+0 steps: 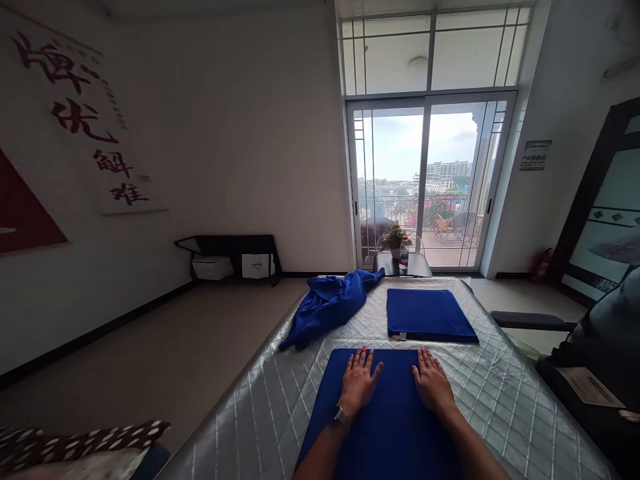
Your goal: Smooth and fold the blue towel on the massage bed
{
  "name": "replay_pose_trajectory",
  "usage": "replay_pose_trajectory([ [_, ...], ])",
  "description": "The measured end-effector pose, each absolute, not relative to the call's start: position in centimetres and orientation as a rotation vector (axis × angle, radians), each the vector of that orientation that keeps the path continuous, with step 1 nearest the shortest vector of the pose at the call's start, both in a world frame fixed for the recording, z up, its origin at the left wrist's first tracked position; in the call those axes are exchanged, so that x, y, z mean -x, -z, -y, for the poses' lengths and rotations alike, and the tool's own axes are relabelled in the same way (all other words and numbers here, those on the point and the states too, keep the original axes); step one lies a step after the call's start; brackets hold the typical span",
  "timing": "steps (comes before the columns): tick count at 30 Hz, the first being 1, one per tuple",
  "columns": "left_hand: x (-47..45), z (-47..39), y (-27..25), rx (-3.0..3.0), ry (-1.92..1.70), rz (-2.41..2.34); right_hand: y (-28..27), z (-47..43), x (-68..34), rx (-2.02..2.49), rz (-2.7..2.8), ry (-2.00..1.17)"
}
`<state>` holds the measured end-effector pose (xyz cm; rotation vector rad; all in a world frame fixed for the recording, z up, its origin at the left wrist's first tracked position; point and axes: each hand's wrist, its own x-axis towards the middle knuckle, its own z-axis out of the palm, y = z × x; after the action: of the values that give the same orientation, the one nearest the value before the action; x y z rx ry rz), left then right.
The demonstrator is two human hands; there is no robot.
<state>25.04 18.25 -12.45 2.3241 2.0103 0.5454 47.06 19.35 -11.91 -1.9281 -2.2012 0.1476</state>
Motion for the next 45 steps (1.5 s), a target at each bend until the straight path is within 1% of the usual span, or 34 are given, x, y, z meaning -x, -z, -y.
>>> replay_pose_trajectory([
  [4, -18.0, -17.1, 12.2, -2.220, -0.488, -2.215, 12.3, -19.4, -47.1, 1.931, 2.207, -0.113],
  [8, -14.5, -16.4, 12.3, -2.146, -0.436, -2.344, 12.4, -19.4, -47.0, 1.934, 2.218, -0.087],
  [20, -14.2, -16.4, 13.2, -2.169, -0.545, -2.361, 11.7, -18.9, -46.4, 2.011, 2.211, -0.074],
  [29, -14.4, -16.2, 11.3, -2.110, -0.431, -2.332, 12.2, -19.1, -46.6, 2.012, 2.211, -0.041],
  [32, -16.6, -16.6, 10.4, -2.129, -0.461, -2.318, 12.3, -19.2, -46.6, 2.014, 2.209, -0.028],
  [34, -19.8, -17.0, 9.9, -2.210, -0.492, -2.240, 12.3, -19.2, -46.6, 2.013, 2.201, -0.036],
  [38, -28.7, -17.5, 9.8, -2.432, -0.511, -1.927, 12.3, -18.9, -46.8, 1.996, 2.204, -0.032],
  [41, -33.8, -17.6, 10.7, -2.451, -0.575, -1.712, 12.5, -18.7, -47.0, 1.966, 2.248, -0.005],
  [45, -34.7, -17.6, 12.0, -2.363, -0.661, -1.692, 12.5, -18.7, -47.0, 1.957, 2.244, 0.000],
])
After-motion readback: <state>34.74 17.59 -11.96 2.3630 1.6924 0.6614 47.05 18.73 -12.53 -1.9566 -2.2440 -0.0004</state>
